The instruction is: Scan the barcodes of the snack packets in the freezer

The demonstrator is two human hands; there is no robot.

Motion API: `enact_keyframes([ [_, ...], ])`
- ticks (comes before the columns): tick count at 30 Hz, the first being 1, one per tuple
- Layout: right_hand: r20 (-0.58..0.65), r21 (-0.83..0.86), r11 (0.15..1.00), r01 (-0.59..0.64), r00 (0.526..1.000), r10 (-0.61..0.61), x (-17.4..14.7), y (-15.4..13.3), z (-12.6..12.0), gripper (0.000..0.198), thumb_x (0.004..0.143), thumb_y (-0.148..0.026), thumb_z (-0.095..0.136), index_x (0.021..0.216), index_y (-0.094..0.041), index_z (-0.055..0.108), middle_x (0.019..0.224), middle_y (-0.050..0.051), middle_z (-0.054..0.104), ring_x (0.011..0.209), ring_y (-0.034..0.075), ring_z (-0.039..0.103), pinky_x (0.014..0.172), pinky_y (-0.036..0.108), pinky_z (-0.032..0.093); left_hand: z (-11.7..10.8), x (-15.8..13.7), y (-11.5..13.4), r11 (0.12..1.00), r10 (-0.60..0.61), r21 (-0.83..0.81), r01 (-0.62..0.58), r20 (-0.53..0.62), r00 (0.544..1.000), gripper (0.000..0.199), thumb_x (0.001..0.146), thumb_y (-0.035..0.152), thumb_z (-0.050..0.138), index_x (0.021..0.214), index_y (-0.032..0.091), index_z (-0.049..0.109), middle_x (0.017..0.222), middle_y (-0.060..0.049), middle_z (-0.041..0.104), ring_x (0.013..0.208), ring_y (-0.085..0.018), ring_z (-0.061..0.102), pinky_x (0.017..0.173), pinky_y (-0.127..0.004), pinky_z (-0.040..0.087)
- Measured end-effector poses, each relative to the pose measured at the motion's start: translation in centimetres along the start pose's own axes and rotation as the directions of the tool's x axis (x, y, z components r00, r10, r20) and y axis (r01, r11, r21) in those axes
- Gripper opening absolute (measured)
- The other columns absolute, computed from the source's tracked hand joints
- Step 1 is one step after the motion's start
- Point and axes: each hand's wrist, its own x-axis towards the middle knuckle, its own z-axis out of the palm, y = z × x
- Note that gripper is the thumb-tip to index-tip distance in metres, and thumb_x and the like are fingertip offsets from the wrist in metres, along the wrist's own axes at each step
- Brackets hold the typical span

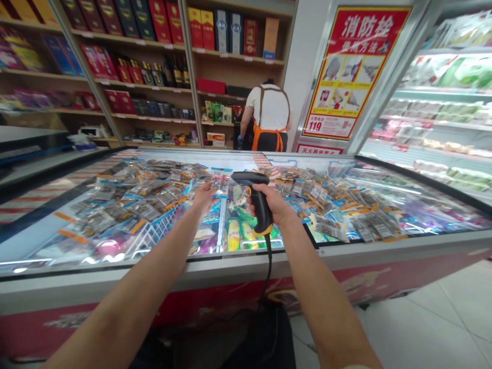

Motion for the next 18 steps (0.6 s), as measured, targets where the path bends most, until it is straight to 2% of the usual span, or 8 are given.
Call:
enact_keyframes([
  [11,0.088,0.061,0.998,-0.026,0.996,0.02,-1.1,-1.2,0.6,0.022,0.074,-0.033,0.041,0.073,-0.014,0.051,0.057,0.001,0.052,0.043,0.009,0.045,0.04,0.021,0.038,-0.1,-0.2,-0.3,0.996,0.058,0.064,-0.058,-0.003,0.998,0.025,0.063,0.022,0.052,0.086,0.018,0.061,0.07,0.0,0.058,0.064,-0.012,0.053,0.055,-0.022,0.044],
  [18,0.069,0.037,0.999,-0.032,0.997,0.029,-1.2,-1.2,2.4,0.022,0.075,-0.033,0.041,0.071,-0.014,0.051,0.057,0.001,0.052,0.043,0.009,0.045,0.039,0.021,0.037,-1.4,-0.8,-0.3,0.978,0.131,0.165,-0.124,-0.027,0.991,0.022,0.06,0.025,0.056,0.08,0.017,0.062,0.063,0.001,0.058,0.062,-0.012,0.053,0.054,-0.021,0.042],
])
